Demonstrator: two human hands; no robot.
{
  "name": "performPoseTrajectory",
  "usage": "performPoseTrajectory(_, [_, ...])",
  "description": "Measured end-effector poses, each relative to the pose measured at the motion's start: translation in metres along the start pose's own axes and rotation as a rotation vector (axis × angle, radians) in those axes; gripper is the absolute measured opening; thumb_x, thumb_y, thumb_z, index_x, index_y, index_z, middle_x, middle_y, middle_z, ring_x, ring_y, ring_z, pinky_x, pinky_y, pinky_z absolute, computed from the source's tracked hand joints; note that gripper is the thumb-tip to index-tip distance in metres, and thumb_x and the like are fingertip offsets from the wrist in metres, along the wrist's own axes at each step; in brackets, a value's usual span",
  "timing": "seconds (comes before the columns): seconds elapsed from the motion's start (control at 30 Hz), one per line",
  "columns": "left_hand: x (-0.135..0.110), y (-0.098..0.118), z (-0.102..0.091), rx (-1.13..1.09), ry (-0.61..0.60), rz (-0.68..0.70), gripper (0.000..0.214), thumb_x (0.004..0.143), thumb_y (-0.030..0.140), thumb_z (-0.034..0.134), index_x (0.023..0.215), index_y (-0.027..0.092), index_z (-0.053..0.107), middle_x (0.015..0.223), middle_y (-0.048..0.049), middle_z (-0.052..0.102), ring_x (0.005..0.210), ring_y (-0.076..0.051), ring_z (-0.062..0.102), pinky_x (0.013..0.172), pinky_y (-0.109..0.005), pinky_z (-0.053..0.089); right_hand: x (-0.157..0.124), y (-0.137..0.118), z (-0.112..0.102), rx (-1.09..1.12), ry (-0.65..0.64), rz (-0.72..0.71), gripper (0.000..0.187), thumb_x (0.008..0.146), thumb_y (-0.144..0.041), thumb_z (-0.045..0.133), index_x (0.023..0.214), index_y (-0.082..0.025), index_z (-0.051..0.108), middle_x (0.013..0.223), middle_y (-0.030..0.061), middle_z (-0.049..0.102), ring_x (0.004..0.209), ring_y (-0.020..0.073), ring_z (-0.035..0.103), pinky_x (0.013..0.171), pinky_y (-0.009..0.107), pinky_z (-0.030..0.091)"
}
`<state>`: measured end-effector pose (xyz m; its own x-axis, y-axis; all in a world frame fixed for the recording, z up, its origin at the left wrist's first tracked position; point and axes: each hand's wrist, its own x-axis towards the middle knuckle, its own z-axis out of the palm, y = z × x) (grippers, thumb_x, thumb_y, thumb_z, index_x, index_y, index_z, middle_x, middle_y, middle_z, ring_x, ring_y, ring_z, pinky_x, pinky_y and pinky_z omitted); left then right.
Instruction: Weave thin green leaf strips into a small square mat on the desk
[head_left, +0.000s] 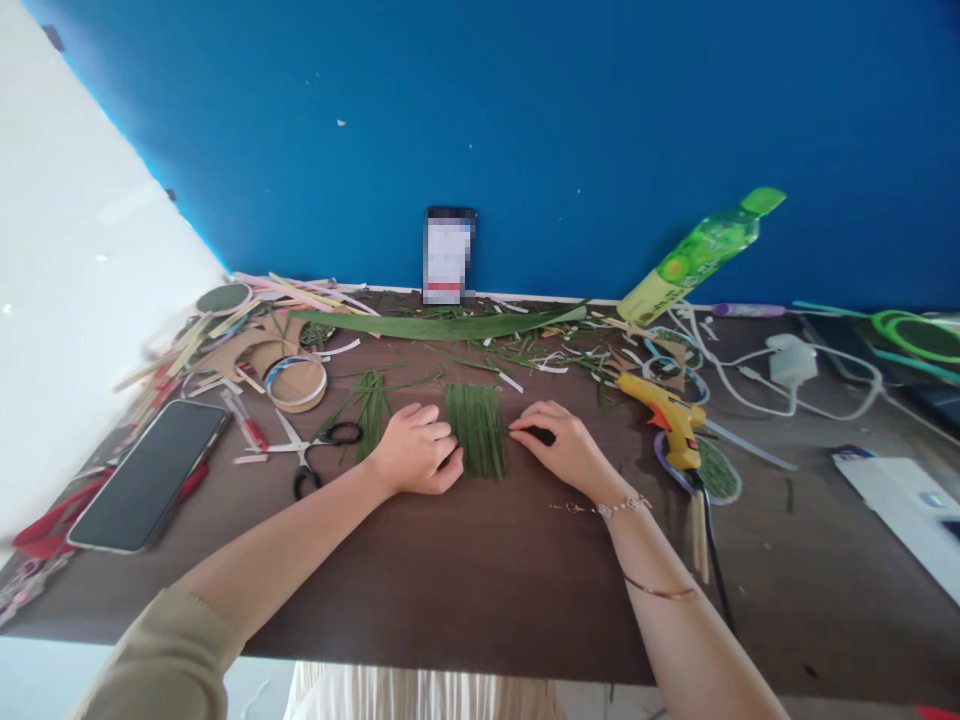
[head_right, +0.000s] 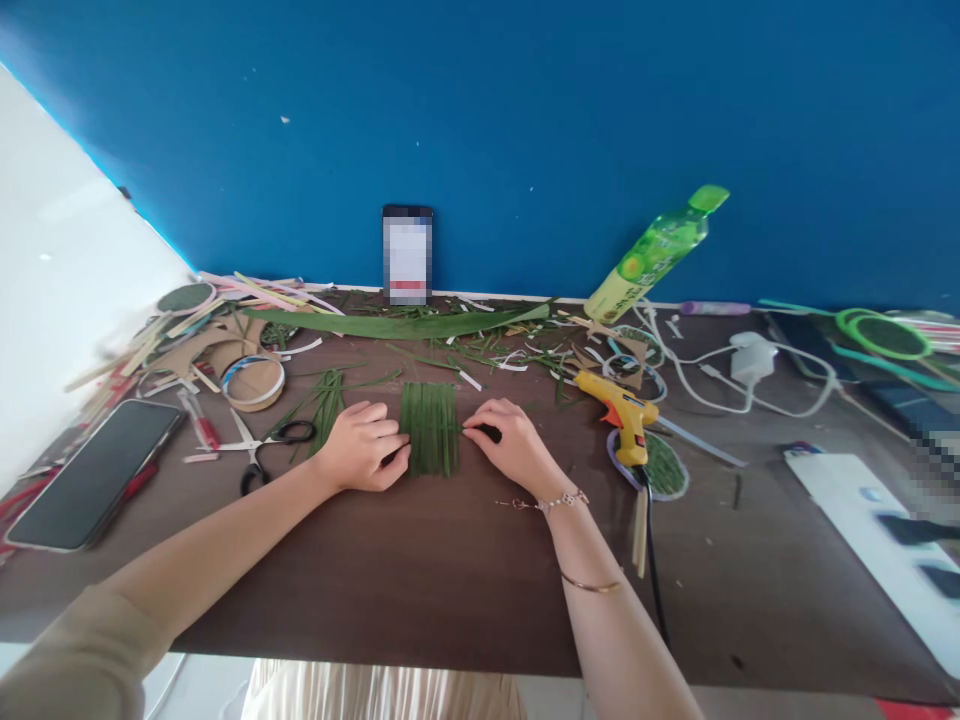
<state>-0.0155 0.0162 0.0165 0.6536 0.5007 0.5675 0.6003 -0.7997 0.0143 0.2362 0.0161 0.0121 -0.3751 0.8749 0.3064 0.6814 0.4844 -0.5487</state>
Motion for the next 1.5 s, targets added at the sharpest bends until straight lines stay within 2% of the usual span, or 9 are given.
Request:
performPoseTrajectory(0.43, [-0.0016,-0.0010,0.0023,-0.026,-0.099,-0.023,0.025,0.076,0.028,0.049,0.062,0.018,0.066,0.053,-0.0037,0.053,0.061,-0.017,0.046,0.056,-0.031,0.033,0.0020,-0.0019,0.0041,-0.023,-0.006,0.016,0.017,0.088,-0.031,0.054,0.078,-0.022,0.065,0.084,0.0041,0.067,0.082,0.0193,0.061,0.076,0.036,0.041])
performPoseTrajectory(0.7, [-0.0017,0.0005,0.0008,-0.011,-0.068,-0.030,0.025,0.075,0.028,0.048,0.061,0.018,0.066,0.052,-0.0033,0.052,0.059,-0.017,0.046,0.054,-0.031,0.033,0.0017,-0.0025,0.0037,0.006,-0.006,0.031,0.013,0.086,-0.028,0.057,0.078,-0.021,0.065,0.084,0.0034,0.066,0.082,0.0186,0.060,0.077,0.036,0.040])
performPoseTrajectory(1.1, [-0.0020,-0.0008,0.0001,-0.006,-0.114,-0.053,0.024,0.075,0.029,0.049,0.068,0.018,0.068,0.053,-0.0035,0.053,0.060,-0.017,0.048,0.056,-0.031,0.037,0.0027,-0.0044,0.0020,0.056,0.028,0.033,0.017,0.086,-0.032,0.056,0.077,-0.021,0.065,0.082,0.0042,0.066,0.076,0.0176,0.059,0.072,0.034,0.044])
performPoseTrajectory(1.3, [-0.0019,-0.0007,-0.0002,-0.007,-0.125,-0.047,0.025,0.077,0.028,0.047,0.078,0.018,0.070,0.056,-0.0040,0.056,0.062,-0.018,0.050,0.057,-0.031,0.038,0.0032,-0.0045,0.0028,0.097,0.016,0.048,0.017,0.085,-0.032,0.057,0.077,-0.021,0.065,0.082,0.0046,0.066,0.077,0.0180,0.059,0.073,0.034,0.046])
performPoseTrajectory(1.5, [-0.0015,0.0005,-0.0001,-0.012,-0.095,-0.056,0.023,0.076,0.028,0.047,0.072,0.018,0.068,0.055,-0.0037,0.056,0.061,-0.018,0.049,0.057,-0.030,0.037,0.0037,-0.0057,0.0034,0.100,0.013,0.042,0.014,0.085,-0.030,0.057,0.077,-0.021,0.065,0.082,0.0045,0.065,0.077,0.0181,0.059,0.073,0.034,0.046])
